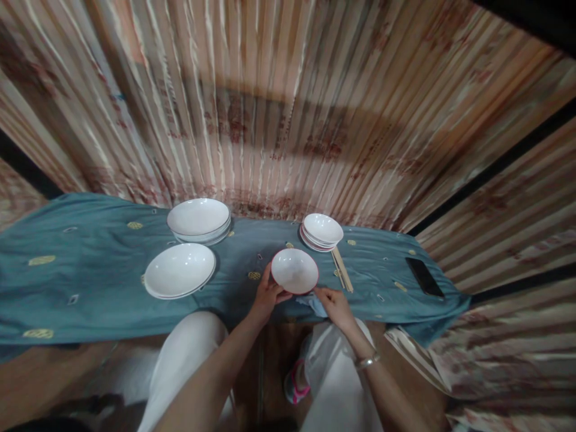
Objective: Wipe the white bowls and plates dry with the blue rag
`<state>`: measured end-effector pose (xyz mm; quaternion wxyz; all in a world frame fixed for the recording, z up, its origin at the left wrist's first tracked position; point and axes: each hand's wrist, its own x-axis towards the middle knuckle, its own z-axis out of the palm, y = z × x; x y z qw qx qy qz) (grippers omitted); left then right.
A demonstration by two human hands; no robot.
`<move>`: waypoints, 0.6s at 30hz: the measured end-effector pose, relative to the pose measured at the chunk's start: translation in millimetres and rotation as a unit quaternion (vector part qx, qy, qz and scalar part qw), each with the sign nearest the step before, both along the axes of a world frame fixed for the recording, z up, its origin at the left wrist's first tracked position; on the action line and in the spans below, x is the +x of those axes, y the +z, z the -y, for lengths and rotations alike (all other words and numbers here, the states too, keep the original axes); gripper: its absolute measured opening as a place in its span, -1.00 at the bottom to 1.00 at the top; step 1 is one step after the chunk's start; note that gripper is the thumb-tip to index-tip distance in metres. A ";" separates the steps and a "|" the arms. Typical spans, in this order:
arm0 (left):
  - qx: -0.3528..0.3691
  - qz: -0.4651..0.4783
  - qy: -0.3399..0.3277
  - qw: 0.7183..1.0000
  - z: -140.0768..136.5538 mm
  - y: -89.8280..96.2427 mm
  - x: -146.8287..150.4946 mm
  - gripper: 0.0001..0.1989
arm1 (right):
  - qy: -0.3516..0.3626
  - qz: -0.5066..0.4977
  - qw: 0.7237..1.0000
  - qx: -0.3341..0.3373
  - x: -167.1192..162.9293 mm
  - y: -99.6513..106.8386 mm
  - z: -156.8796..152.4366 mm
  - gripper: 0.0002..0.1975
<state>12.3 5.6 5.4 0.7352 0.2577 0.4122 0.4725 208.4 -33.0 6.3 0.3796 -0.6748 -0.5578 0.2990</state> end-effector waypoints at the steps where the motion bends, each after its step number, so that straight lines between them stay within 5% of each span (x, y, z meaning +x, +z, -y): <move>1: 0.004 0.000 -0.001 1.000 0.0 -0.1 0.3 -0.05 | -0.012 0.017 1.000 0.002 1.5 -4.4 -0.3 -0.36; 11: 0.062 -0.019 0.014 0.998 10.5 1.0 5.0 0.02 | -0.039 -0.004 0.999 0.035 -3.8 -20.1 -16.1 -0.58; 18: 0.183 -0.019 -0.026 0.982 0.7 42.9 34.4 -0.01 | -0.077 -0.066 0.989 0.104 30.8 31.3 -27.0 -0.59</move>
